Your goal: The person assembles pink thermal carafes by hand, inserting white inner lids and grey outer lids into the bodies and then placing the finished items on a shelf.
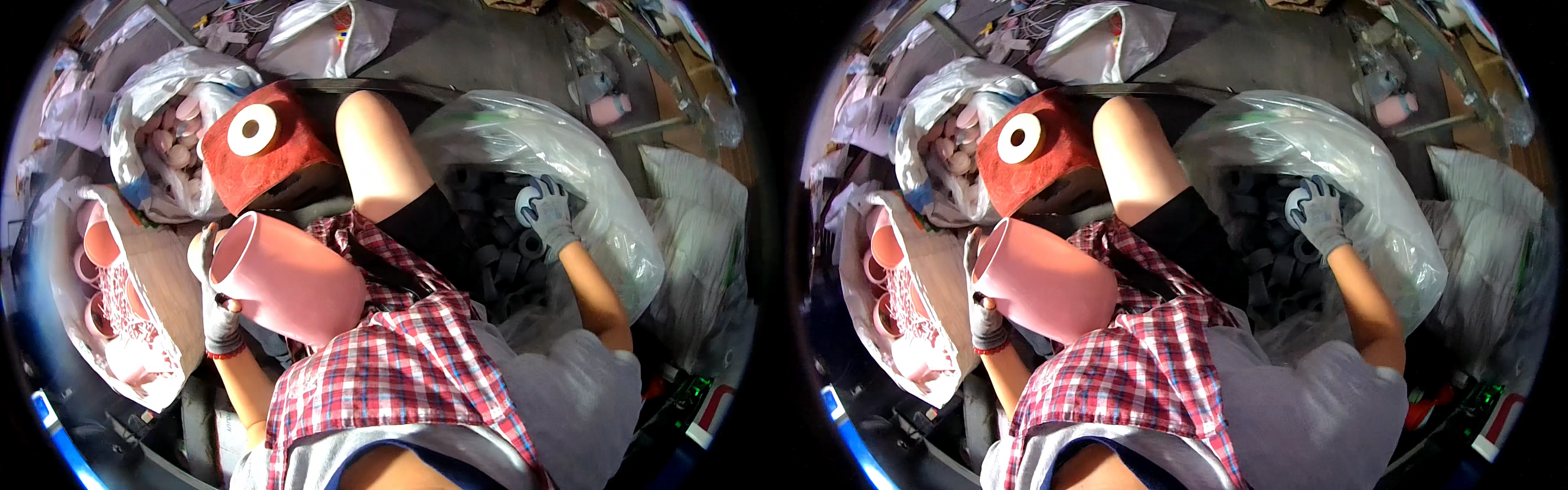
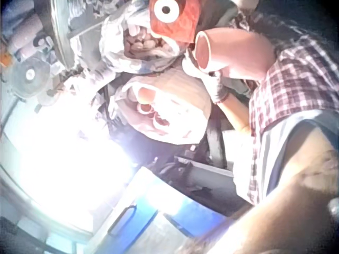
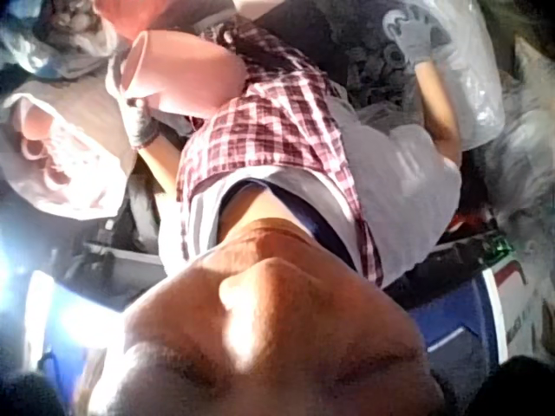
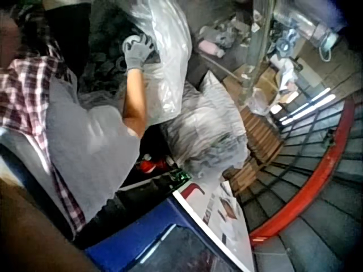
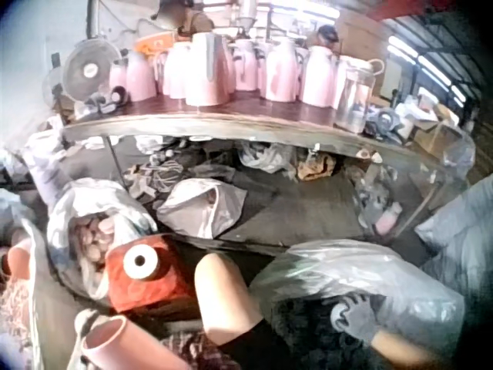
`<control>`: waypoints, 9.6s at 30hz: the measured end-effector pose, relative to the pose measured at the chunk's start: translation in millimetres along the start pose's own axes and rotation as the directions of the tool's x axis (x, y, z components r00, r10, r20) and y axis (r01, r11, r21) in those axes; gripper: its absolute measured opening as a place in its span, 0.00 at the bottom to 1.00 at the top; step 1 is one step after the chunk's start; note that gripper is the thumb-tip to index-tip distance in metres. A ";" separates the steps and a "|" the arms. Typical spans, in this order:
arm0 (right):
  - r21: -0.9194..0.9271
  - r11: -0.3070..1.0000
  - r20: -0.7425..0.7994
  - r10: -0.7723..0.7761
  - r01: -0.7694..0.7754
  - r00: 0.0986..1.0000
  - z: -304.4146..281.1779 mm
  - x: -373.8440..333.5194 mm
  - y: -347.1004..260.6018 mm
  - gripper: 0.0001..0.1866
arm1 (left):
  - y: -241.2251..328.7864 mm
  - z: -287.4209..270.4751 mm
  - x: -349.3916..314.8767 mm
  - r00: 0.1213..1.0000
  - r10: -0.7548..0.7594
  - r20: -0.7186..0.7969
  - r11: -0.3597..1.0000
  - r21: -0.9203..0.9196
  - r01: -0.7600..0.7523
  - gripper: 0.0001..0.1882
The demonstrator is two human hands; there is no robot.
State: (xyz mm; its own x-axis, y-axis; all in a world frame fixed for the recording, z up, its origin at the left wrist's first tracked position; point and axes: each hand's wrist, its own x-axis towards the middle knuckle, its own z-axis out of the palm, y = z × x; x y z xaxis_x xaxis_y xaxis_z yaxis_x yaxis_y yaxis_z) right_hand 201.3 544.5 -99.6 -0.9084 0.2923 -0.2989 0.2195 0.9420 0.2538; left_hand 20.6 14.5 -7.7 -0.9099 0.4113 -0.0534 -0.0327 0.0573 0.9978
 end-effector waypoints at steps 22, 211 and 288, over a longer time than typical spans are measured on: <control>0.319 -0.275 -0.348 -0.924 0.907 -0.158 -361.3 49.4 -282.3 0.21 | 26.3 9.8 -14.4 0.944 0.252 0.214 0.947 -0.255 -0.195 0.71; 0.372 0.919 -0.649 0.358 -0.130 0.671 -405.2 383.8 -1.1 0.30 | -155.7 47.5 69.9 0.901 -0.365 0.235 0.633 0.772 0.055 0.27; 0.464 0.876 -0.629 0.433 -0.136 0.646 -402.6 355.2 -13.2 0.30 | -161.7 58.4 63.9 0.910 -0.329 0.252 0.644 0.764 0.021 0.28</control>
State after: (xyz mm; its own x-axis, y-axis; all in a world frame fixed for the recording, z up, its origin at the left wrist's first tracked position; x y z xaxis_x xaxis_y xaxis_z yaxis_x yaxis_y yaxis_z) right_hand -267.5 569.5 161.2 -0.7152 0.4928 0.4957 0.4803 0.8617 -0.1638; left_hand -8.1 84.7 -174.7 -0.7131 0.5848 -0.3867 0.2756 0.7410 0.6123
